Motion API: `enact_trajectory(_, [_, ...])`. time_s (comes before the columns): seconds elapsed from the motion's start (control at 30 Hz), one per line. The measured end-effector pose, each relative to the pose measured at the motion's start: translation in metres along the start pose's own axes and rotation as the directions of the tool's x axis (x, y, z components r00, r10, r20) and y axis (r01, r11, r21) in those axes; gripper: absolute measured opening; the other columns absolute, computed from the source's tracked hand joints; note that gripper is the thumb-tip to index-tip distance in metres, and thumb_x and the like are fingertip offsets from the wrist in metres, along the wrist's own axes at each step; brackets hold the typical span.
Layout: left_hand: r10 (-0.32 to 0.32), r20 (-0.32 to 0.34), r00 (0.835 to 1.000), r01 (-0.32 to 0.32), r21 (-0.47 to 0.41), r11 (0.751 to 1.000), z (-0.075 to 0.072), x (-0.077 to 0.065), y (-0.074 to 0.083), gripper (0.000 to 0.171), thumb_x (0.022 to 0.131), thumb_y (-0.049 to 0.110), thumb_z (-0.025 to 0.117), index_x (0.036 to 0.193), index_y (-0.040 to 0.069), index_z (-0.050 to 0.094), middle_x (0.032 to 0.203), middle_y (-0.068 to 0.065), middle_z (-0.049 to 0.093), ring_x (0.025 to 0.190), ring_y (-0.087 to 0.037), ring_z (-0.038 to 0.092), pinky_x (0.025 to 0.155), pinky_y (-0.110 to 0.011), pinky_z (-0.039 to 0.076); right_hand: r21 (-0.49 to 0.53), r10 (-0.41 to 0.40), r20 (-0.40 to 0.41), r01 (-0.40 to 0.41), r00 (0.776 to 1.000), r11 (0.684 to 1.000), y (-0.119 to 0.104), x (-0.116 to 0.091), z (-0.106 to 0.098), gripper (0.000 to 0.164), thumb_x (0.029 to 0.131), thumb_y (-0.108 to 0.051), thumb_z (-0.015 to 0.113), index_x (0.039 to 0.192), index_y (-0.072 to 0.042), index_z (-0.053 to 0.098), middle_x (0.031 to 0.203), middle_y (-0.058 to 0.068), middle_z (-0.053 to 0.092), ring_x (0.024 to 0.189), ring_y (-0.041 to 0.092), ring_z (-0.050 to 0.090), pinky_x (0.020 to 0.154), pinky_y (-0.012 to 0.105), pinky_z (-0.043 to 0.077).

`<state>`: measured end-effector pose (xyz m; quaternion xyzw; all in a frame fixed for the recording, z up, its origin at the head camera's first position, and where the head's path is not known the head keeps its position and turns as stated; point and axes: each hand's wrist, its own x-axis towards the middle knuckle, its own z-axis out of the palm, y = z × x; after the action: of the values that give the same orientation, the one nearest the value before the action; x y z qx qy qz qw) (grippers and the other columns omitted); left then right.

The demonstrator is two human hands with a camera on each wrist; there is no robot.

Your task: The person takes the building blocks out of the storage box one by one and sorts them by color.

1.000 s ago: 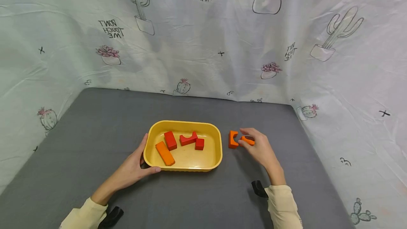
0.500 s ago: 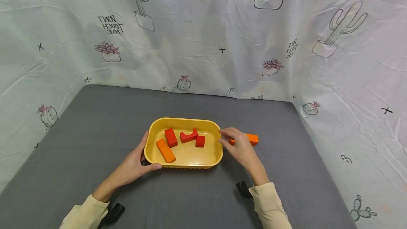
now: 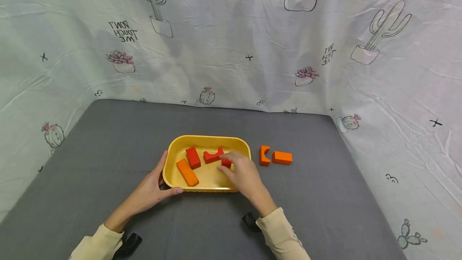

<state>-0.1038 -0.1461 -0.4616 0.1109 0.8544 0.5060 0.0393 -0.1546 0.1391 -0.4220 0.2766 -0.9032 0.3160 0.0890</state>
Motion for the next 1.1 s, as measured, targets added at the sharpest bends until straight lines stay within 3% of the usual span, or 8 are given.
enact_trajectory(0.17, [0.022,0.0,1.0,-0.022,-0.012,1.0,0.001,0.0,-0.002,0.124,0.076,0.043,0.083,0.158,0.011,-0.005,0.163,-0.013,0.004,0.143,-0.031,0.029,0.11,-0.046,0.031,-0.017,0.007,0.081,-0.005,0.997,1.0,-0.014,0.003,0.019,0.029,0.082,-0.02,0.081,0.106,-0.005,0.074,0.101,0.003,0.072,0.083,0.018,0.065,0.074,0.031,0.056])
enact_trajectory(0.47, [0.047,0.004,0.999,-0.047,-0.067,0.997,0.001,-0.001,-0.001,0.123,0.076,0.039,0.084,0.158,0.011,-0.004,0.163,-0.013,0.005,0.138,-0.031,0.039,0.106,-0.047,0.038,-0.034,0.097,0.216,-0.092,0.972,0.995,-0.029,0.011,0.033,0.032,0.084,-0.027,0.079,0.108,-0.006,0.074,0.097,0.004,0.072,0.081,0.016,0.065,0.072,0.028,0.056])
enact_trajectory(0.7, [0.033,-0.004,0.999,-0.033,-0.043,0.999,0.0,-0.001,-0.001,0.123,0.077,0.04,0.084,0.158,0.011,-0.004,0.163,-0.014,0.006,0.14,-0.031,0.036,0.107,-0.047,0.036,-0.059,0.217,0.318,-0.209,0.923,0.976,-0.043,0.025,0.042,0.029,0.082,-0.034,0.08,0.097,-0.01,0.076,0.083,-0.002,0.068,0.068,0.01,0.058,0.063,0.022,0.049])
enact_trajectory(0.9, [0.045,0.001,0.999,-0.045,-0.055,0.997,-0.001,-0.001,-0.001,0.122,0.077,0.038,0.084,0.158,0.012,-0.005,0.163,-0.013,0.006,0.139,-0.031,0.038,0.107,-0.046,0.037,-0.075,0.304,0.361,-0.298,0.881,0.952,-0.052,0.033,0.05,0.027,0.08,-0.035,0.081,0.08,-0.009,0.073,0.055,-0.005,0.044,0.048,0.01,0.041,0.046,0.02,0.03])
enact_trajectory(1.03, [0.049,0.004,0.999,-0.048,-0.066,0.997,-0.001,-0.001,-0.001,0.122,0.077,0.038,0.083,0.158,0.012,-0.005,0.163,-0.013,0.006,0.138,-0.031,0.039,0.106,-0.046,0.038,-0.13,0.372,0.39,-0.349,0.843,0.928,-0.059,0.039,0.054,0.031,0.079,-0.038,0.082,0.079,-0.008,0.074,0.052,-0.004,0.041,0.047,0.012,0.04,0.045,0.021,0.029])
enact_trajectory(1.1, [0.05,0.007,0.999,-0.05,-0.072,0.996,-0.002,-0.001,-0.001,0.122,0.077,0.039,0.083,0.158,0.012,-0.005,0.163,-0.013,0.006,0.137,-0.031,0.04,0.106,-0.046,0.039,-0.154,0.385,0.393,-0.353,0.835,0.923,-0.062,0.041,0.057,0.034,0.077,-0.039,0.083,0.08,-0.007,0.074,0.052,-0.003,0.042,0.047,0.013,0.041,0.045,0.021,0.03])
